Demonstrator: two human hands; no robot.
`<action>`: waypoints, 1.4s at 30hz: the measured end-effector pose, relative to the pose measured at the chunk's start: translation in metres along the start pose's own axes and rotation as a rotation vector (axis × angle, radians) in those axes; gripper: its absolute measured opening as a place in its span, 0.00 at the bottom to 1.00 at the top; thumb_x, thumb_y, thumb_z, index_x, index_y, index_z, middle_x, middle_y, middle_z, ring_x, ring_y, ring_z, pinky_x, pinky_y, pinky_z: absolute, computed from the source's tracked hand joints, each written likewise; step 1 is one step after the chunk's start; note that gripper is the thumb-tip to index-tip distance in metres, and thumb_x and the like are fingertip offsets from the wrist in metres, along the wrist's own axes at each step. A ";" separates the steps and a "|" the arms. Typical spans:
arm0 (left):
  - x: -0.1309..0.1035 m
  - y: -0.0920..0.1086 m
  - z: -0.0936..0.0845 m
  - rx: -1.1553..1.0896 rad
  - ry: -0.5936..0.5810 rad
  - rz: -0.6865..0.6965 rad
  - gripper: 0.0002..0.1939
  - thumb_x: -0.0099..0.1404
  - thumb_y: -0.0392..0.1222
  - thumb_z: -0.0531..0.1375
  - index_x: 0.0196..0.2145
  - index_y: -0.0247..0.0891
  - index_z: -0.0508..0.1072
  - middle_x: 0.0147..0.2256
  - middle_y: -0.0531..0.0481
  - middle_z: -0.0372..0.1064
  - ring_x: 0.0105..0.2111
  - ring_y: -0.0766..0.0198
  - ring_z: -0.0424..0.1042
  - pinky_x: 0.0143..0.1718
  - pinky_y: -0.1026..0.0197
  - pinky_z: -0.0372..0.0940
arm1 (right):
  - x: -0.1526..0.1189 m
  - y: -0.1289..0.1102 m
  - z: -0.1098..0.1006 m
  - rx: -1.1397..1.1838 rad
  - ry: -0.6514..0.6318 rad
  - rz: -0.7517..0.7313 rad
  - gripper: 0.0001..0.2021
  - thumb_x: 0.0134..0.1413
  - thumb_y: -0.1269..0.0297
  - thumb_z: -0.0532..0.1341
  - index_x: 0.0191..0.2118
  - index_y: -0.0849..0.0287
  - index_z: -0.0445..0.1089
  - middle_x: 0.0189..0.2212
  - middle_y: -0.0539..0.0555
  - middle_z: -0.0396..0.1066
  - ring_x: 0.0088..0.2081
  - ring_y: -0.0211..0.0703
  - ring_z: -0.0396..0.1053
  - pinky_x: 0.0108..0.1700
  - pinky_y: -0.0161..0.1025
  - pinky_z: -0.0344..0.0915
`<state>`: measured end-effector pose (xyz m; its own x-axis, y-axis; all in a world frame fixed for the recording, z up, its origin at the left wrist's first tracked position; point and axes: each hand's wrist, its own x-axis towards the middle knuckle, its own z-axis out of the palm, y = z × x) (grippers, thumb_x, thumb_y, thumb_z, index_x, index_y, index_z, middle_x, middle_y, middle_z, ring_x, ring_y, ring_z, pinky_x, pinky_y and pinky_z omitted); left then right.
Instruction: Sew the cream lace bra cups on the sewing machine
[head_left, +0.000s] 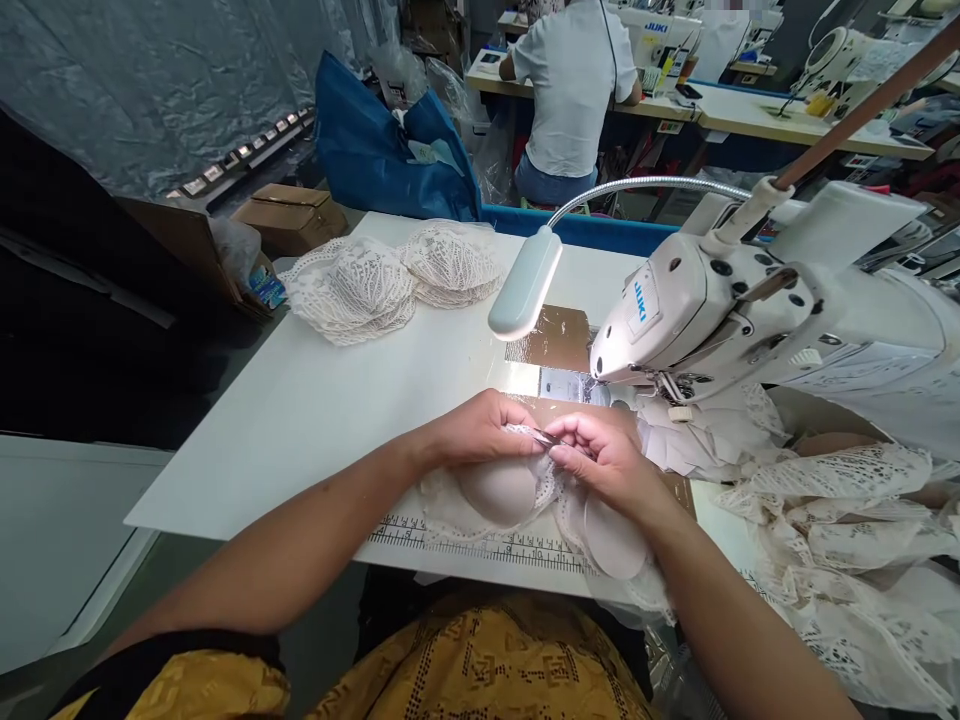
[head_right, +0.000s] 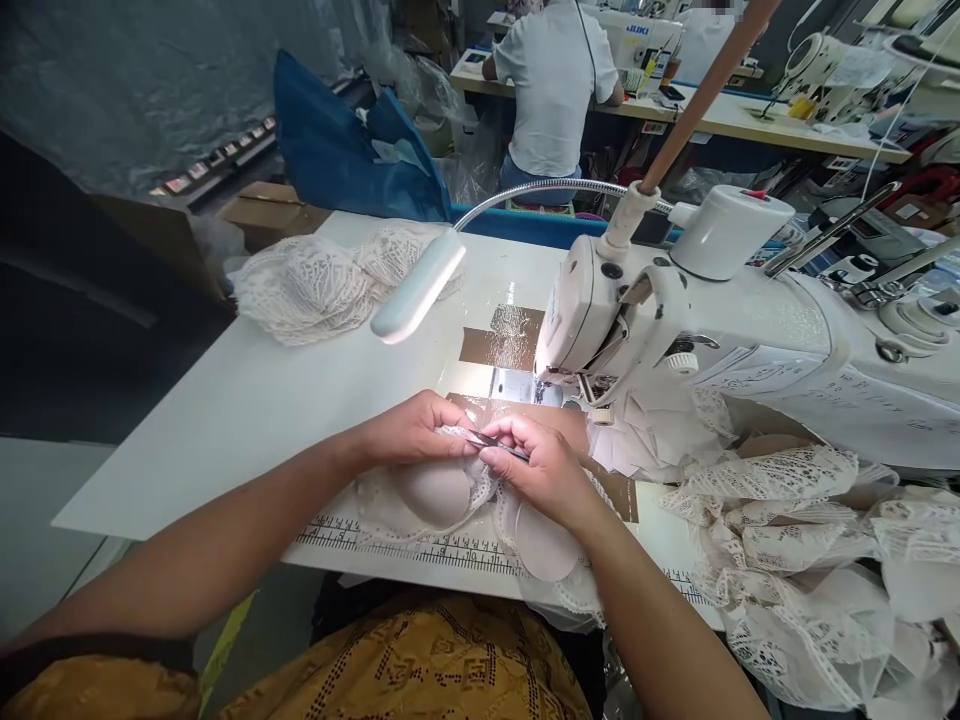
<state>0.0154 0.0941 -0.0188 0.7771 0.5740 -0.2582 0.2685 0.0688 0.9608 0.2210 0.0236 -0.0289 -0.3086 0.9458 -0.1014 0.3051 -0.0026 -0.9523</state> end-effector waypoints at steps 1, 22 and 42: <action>0.000 0.000 0.000 0.007 0.002 0.001 0.13 0.58 0.47 0.63 0.27 0.32 0.75 0.24 0.54 0.65 0.26 0.69 0.62 0.25 0.67 0.54 | 0.001 -0.001 0.001 -0.012 0.006 -0.007 0.12 0.57 0.57 0.60 0.43 0.57 0.70 0.34 0.52 0.72 0.31 0.39 0.68 0.33 0.37 0.65; -0.023 0.004 -0.039 0.309 -0.050 -0.053 0.20 0.56 0.40 0.62 0.47 0.37 0.70 0.31 0.53 0.64 0.30 0.66 0.63 0.29 0.67 0.57 | 0.001 -0.010 0.002 -0.174 -0.100 0.114 0.12 0.56 0.57 0.59 0.27 0.58 0.69 0.26 0.50 0.68 0.30 0.40 0.65 0.32 0.37 0.61; -0.008 0.001 -0.006 0.097 -0.034 0.043 0.14 0.62 0.49 0.61 0.38 0.35 0.74 0.36 0.49 0.71 0.38 0.60 0.68 0.37 0.62 0.61 | -0.001 -0.006 0.015 -0.002 0.152 0.041 0.11 0.56 0.56 0.60 0.39 0.58 0.73 0.34 0.53 0.73 0.34 0.43 0.68 0.37 0.40 0.65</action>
<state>0.0060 0.0941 -0.0155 0.8074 0.5467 -0.2219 0.2869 -0.0352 0.9573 0.2057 0.0179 -0.0270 -0.1562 0.9831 -0.0951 0.3167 -0.0413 -0.9476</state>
